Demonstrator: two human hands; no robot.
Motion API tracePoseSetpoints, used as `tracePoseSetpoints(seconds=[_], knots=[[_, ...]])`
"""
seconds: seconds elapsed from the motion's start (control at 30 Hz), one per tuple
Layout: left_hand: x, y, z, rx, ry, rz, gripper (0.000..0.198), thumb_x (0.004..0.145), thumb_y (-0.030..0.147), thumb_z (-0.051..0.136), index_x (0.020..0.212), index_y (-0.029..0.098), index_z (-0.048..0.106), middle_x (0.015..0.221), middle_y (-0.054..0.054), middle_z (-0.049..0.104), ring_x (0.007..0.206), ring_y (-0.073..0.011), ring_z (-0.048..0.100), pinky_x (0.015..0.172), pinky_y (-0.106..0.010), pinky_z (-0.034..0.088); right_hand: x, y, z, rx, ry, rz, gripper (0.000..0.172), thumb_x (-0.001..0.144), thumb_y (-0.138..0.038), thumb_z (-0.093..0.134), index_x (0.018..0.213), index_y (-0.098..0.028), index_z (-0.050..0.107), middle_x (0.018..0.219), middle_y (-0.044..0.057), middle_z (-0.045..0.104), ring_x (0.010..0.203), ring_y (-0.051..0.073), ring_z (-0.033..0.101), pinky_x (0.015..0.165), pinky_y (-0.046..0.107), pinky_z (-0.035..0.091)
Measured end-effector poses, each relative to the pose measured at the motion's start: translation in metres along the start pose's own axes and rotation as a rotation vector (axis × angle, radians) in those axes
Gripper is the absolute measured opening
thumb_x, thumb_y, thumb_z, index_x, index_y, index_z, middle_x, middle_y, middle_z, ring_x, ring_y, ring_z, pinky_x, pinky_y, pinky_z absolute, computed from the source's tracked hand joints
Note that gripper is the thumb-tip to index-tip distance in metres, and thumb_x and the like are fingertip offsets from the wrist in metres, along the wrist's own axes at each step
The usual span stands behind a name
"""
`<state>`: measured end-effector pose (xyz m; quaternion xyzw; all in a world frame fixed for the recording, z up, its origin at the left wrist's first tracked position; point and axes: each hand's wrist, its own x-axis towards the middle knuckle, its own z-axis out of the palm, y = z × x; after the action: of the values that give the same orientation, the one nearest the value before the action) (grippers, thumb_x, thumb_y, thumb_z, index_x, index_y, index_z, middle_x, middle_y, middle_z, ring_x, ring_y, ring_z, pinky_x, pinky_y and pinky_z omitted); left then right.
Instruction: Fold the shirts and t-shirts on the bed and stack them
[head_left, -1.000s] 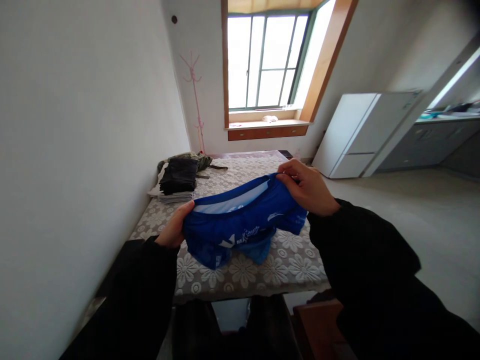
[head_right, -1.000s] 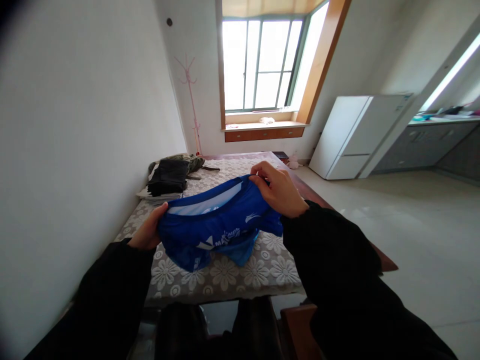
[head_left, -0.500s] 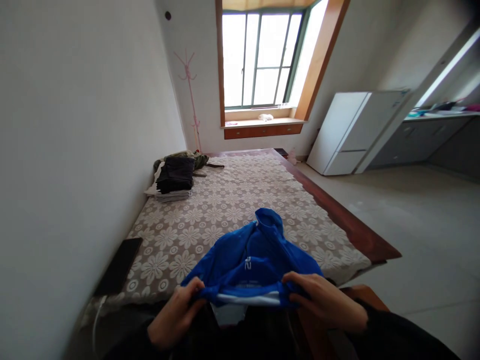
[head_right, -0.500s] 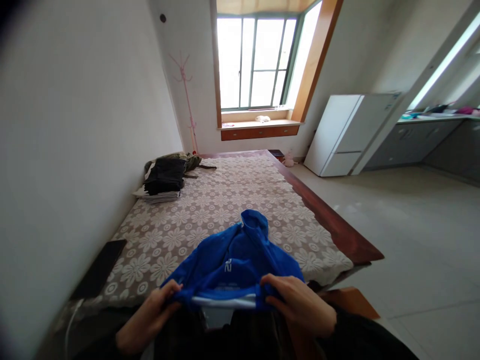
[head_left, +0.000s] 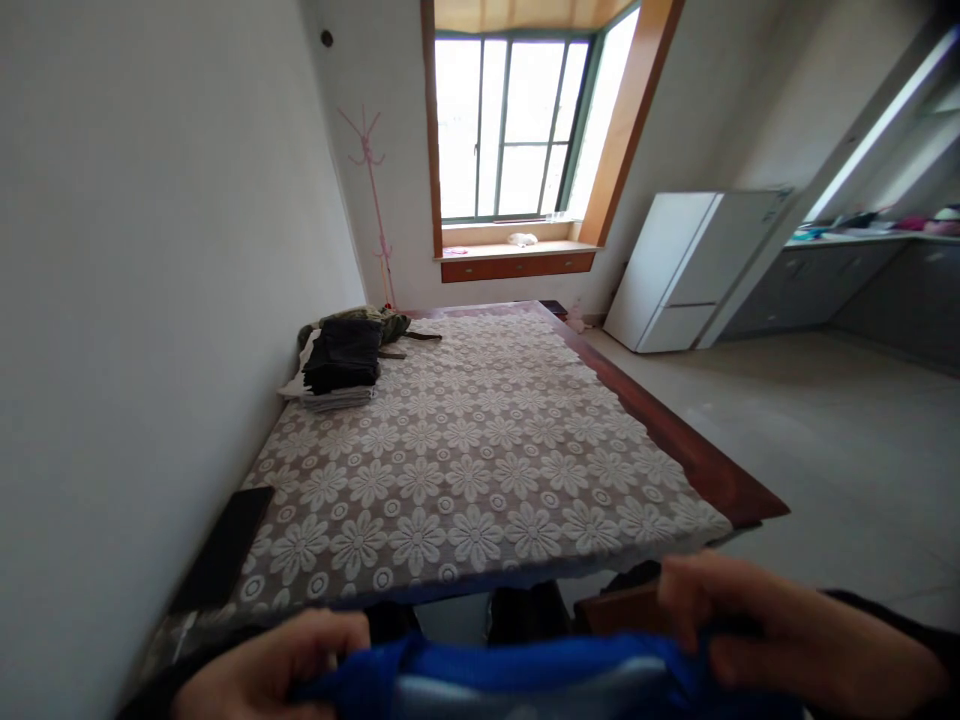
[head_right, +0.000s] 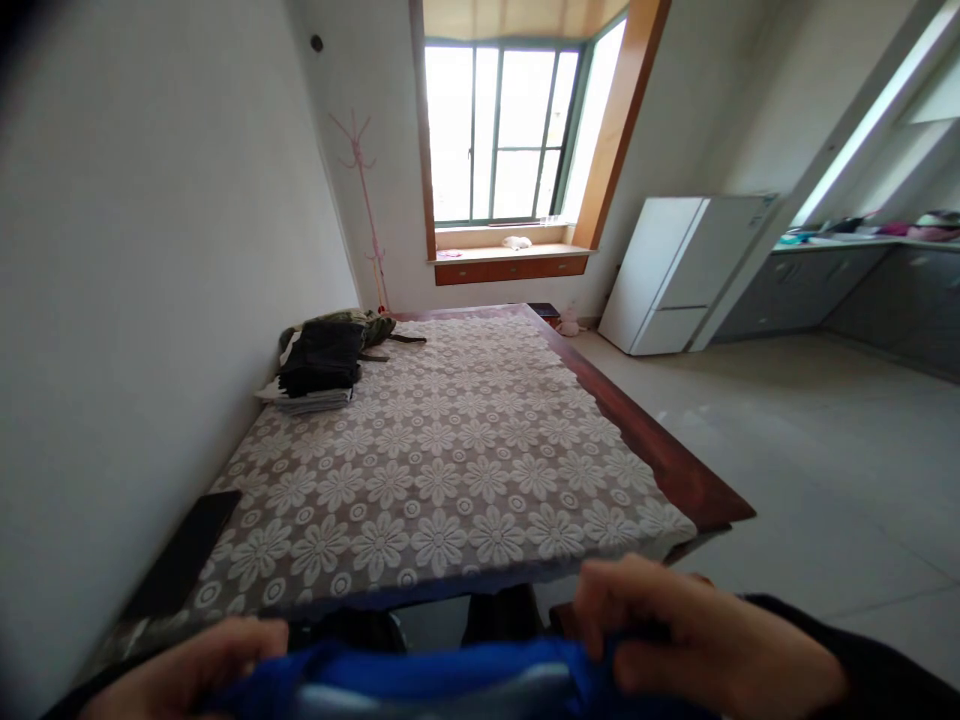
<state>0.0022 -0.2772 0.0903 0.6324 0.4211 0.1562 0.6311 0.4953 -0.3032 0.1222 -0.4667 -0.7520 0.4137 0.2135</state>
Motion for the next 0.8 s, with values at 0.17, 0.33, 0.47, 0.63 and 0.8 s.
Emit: tracePoseSetpoints(seconds=[0.17, 0.33, 0.47, 0.63, 0.8], knots=[[0.073, 0.089, -0.085, 0.218, 0.361, 0.173, 0.042, 0.081, 0.060, 0.074, 0.098, 0.022, 0.068, 0.080, -0.004, 0.068, 0.064, -0.0187, 0.061, 0.054, -0.026, 0.049, 0.122, -0.020, -0.088, -0.104, 0.407, -0.212, 0.042, 0.084, -0.063, 0.073, 0.102, -0.026, 0.068, 0.089, 0.005, 0.071, 0.074, 0.021, 0.067, 0.062, 0.031, 0.055], [0.192, 0.124, -0.138, 0.631, 0.740, 0.340, 0.032, 0.095, 0.037, 0.063, 0.115, 0.012, 0.064, 0.116, -0.011, 0.070, 0.115, -0.0272, 0.064, 0.098, -0.036, 0.051, 0.266, 0.013, -0.116, -0.561, 0.696, -0.206, 0.047, 0.090, -0.045, 0.070, 0.128, -0.019, 0.062, 0.112, 0.014, 0.073, 0.114, 0.033, 0.065, 0.101, 0.050, 0.050], [0.234, 0.076, -0.123, 0.769, 0.707, 0.331, 0.044, 0.093, 0.023, 0.061, 0.135, 0.010, 0.056, 0.152, -0.019, 0.052, 0.147, -0.0312, 0.038, 0.124, -0.046, 0.021, 0.304, 0.062, -0.082, -0.757, 0.477, 0.007, 0.060, 0.091, -0.030, 0.064, 0.148, -0.015, 0.050, 0.151, 0.020, 0.053, 0.138, 0.038, 0.051, 0.114, 0.055, 0.041], [0.240, -0.016, -0.090, 0.841, 0.492, 0.179, 0.054, 0.091, 0.038, 0.060, 0.142, 0.018, 0.057, 0.154, -0.017, 0.053, 0.148, -0.0351, 0.041, 0.123, -0.054, 0.025, 0.270, 0.132, -0.030, -0.756, 0.238, 0.032, 0.043, 0.095, -0.035, 0.056, 0.135, -0.021, 0.064, 0.147, 0.014, 0.059, 0.135, 0.032, 0.056, 0.115, 0.048, 0.043], [0.232, -0.052, -0.085, 1.000, 0.439, -0.046, 0.075, 0.097, 0.059, 0.042, 0.163, 0.027, 0.028, 0.173, -0.010, 0.018, 0.158, -0.0437, 0.008, 0.119, -0.075, 0.008, 0.238, 0.177, -0.010, -0.701, 0.169, 0.074, 0.067, 0.097, -0.050, 0.049, 0.158, -0.022, 0.041, 0.161, 0.014, 0.045, 0.150, 0.032, 0.038, 0.122, 0.050, 0.032]])
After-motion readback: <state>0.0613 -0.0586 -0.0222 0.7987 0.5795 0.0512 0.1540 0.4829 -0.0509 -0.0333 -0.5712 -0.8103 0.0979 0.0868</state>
